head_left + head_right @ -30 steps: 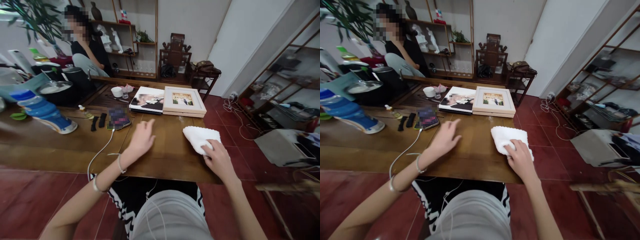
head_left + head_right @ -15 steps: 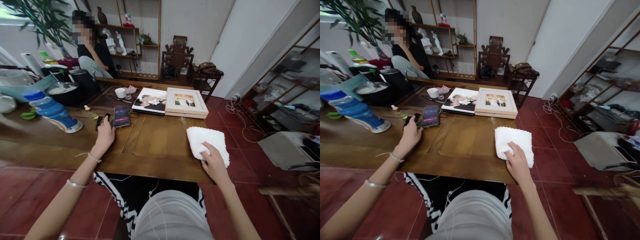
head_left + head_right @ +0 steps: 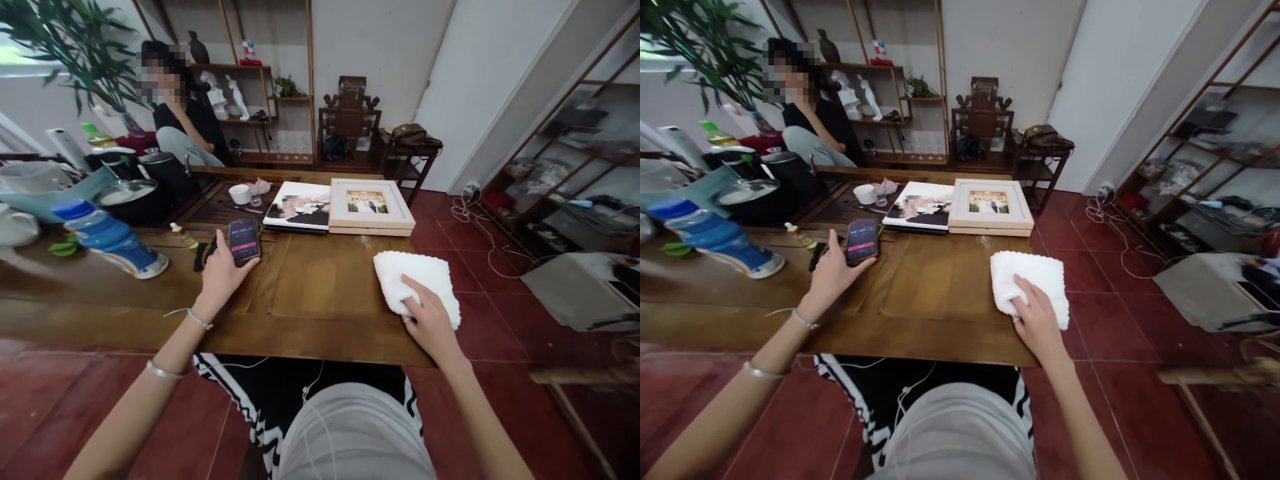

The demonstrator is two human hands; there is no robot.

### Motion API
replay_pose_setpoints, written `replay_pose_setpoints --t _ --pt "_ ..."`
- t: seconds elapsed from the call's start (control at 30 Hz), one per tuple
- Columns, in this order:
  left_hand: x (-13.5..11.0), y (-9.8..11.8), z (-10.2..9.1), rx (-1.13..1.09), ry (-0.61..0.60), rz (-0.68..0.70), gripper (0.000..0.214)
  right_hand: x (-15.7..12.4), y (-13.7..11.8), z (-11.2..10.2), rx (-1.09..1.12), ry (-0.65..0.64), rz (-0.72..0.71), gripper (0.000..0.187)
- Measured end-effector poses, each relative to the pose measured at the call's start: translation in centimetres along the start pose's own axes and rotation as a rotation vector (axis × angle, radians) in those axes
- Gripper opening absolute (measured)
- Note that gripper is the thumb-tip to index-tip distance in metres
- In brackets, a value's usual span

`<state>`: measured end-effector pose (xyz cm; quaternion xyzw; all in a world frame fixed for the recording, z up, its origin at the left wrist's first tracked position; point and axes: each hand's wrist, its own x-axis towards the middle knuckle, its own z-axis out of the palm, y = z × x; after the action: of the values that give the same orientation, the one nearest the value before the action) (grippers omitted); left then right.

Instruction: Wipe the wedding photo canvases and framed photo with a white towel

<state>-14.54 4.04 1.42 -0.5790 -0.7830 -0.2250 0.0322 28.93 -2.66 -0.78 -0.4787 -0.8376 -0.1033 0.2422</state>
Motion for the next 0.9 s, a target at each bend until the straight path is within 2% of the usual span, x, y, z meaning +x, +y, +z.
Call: replay_pose_setpoints --t 0.13,0.23,0.27,0.33,0.4,0.47,0.53,0.6,0.67,0.77,0.9 --pt "0.0 1.0 -0.3 0.135 0.009 0.005 0.104 0.7 1.2 0.0 0.004 -0.039 -0.084 0.035" --pt "1.1 1.9 0.0 0.148 0.088 0.051 0.091 1.7 2.2 0.5 0.026 -0.046 -0.132 0.035" --pt "2.0 2.4 0.1 0.128 0.102 0.105 0.082 2.0 2.4 0.7 0.035 -0.047 -0.14 0.034" --pt "4.5 3.7 0.7 0.039 0.032 0.242 0.061 2.6 2.6 1.1 0.05 -0.048 -0.144 0.031" --pt "7.7 5.3 1.6 -0.023 -0.052 0.265 0.054 2.9 2.6 1.4 0.058 -0.045 -0.143 0.028" --pt "10.9 6.5 2.6 -0.044 -0.106 0.119 0.061 2.9 2.5 1.3 0.061 -0.043 -0.154 0.024" --pt "13.6 7.1 3.5 -0.1 -0.265 -0.012 0.065 2.7 2.2 1.0 0.069 -0.05 -0.179 0.019" --pt "15.2 7.1 3.9 -0.152 -0.294 -0.105 0.064 2.5 1.9 0.7 0.086 -0.06 -0.199 0.014" --pt "15.9 6.9 4.0 -0.185 -0.285 -0.151 0.061 2.4 1.6 0.6 0.102 -0.055 -0.204 0.012" --pt "15.5 6.9 3.5 -0.289 -0.299 -0.17 0.048 2.4 1.6 0.7 0.11 -0.038 -0.202 0.013" --pt "14.6 8.0 2.6 -0.709 -0.271 -0.283 0.035 2.6 1.7 1.0 0.112 -0.04 -0.197 0.013"
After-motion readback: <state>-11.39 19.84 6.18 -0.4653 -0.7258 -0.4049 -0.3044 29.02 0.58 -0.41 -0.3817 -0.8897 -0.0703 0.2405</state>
